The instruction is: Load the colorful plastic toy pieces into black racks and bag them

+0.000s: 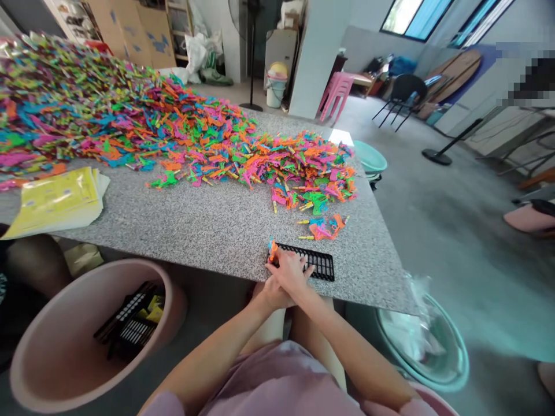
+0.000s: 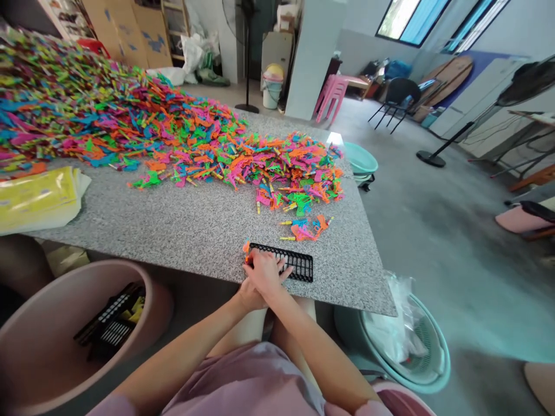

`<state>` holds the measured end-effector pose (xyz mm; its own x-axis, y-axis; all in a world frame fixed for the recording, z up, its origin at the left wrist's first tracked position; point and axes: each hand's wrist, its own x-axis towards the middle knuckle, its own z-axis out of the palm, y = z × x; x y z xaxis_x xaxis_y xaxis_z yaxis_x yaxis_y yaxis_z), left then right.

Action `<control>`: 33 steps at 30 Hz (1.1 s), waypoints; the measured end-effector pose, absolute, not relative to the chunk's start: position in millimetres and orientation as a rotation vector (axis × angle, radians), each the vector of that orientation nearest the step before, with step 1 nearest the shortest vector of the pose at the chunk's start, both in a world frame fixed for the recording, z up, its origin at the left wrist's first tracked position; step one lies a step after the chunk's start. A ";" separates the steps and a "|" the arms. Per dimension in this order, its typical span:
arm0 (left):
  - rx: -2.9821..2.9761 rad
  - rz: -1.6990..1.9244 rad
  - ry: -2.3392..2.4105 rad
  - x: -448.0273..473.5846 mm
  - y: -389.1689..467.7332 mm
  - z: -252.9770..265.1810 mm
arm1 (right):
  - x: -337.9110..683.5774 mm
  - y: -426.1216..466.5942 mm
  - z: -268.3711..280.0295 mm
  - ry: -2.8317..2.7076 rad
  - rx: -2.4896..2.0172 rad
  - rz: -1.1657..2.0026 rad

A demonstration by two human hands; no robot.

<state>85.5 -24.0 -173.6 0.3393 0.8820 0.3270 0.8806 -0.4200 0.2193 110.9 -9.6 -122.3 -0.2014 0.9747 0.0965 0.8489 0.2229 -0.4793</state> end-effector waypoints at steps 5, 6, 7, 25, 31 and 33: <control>2.719 0.598 1.653 77.2 -26.2 -153.6 | 177.1 36.1 -98.1 -2.199 -1.241 0.522; 2.749 0.594 1.636 76.3 -24.9 -149.7 | 197.9 53.9 -90.5 -2.146 -1.306 0.455; 2.774 0.590 1.627 75.9 -23.6 -146.3 | 217.3 71.8 -83.5 -2.084 -1.447 0.363; 2.897 0.468 1.713 77.4 -23.8 -143.4 | 206.8 142.1 -66.0 -2.289 -1.732 0.315; 2.852 0.472 1.757 85.4 -27.9 -142.4 | 179.9 125.6 -77.1 -2.061 -2.057 0.711; 2.835 0.472 1.764 86.8 -28.7 -144.0 | 180.9 125.9 -79.5 -1.980 -2.018 0.802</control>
